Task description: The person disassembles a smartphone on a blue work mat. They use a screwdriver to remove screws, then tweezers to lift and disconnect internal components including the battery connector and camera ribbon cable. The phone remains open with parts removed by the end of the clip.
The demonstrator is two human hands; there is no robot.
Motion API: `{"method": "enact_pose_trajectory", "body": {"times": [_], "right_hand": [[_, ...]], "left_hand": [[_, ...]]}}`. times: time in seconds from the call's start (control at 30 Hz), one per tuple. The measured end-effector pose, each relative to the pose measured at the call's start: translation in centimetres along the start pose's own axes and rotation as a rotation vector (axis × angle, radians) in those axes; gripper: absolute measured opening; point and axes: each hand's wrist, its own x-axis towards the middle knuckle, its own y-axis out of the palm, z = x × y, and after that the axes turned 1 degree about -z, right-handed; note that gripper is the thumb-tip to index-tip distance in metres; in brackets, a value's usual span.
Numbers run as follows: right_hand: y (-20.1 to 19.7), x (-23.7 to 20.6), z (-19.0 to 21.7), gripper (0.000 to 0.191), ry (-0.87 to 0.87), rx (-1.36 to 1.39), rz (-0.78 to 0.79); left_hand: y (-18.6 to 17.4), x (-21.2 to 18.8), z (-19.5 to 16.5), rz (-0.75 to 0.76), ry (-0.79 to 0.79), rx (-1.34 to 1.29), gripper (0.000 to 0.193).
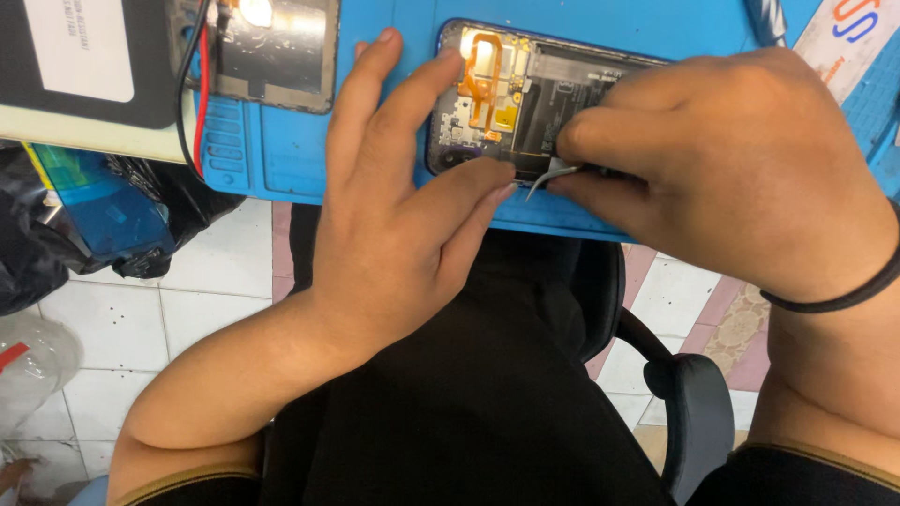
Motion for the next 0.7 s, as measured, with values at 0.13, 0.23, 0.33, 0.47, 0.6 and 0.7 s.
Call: {"method": "enact_pose_trajectory", "body": {"times": [0.13, 0.23, 0.33, 0.47, 0.6, 0.7], "right_hand": [[-0.7, -0.3, 0.9, 0.048, 0.013, -0.016, -0.104], [-1.2, -0.5, 1.6, 0.076, 0.046, -0.132, -0.165], [-1.5, -0.4, 1.3, 0.080, 0.034, -0.100, -0.163], [-1.6, -0.9, -0.5, 0.073, 0.004, -0.012, -0.171], [-2.4, -0.9, -3.7, 0.062, 0.145, 0.282, -0.015], [-2.9, -0.8, -5.1, 0.050, 0.153, 0.436, 0.034]], "left_hand": [[0.1, -0.6, 0.3, -0.011, 0.010, -0.026, 0.012], [0.0, -1.2, 0.6, -0.037, -0.006, -0.069, 0.011], [-0.7, -1.2, 0.1, -0.075, -0.003, -0.108, 0.011], [-3.1, -0.5, -3.6, -0.140, 0.069, -0.163, 0.020], [-4.2, -0.4, -8.2, 0.278, 0.313, -0.706, 0.022], [-2.4, -1.3, -10.7, 0.544, 0.411, -1.011, 0.021]]}}
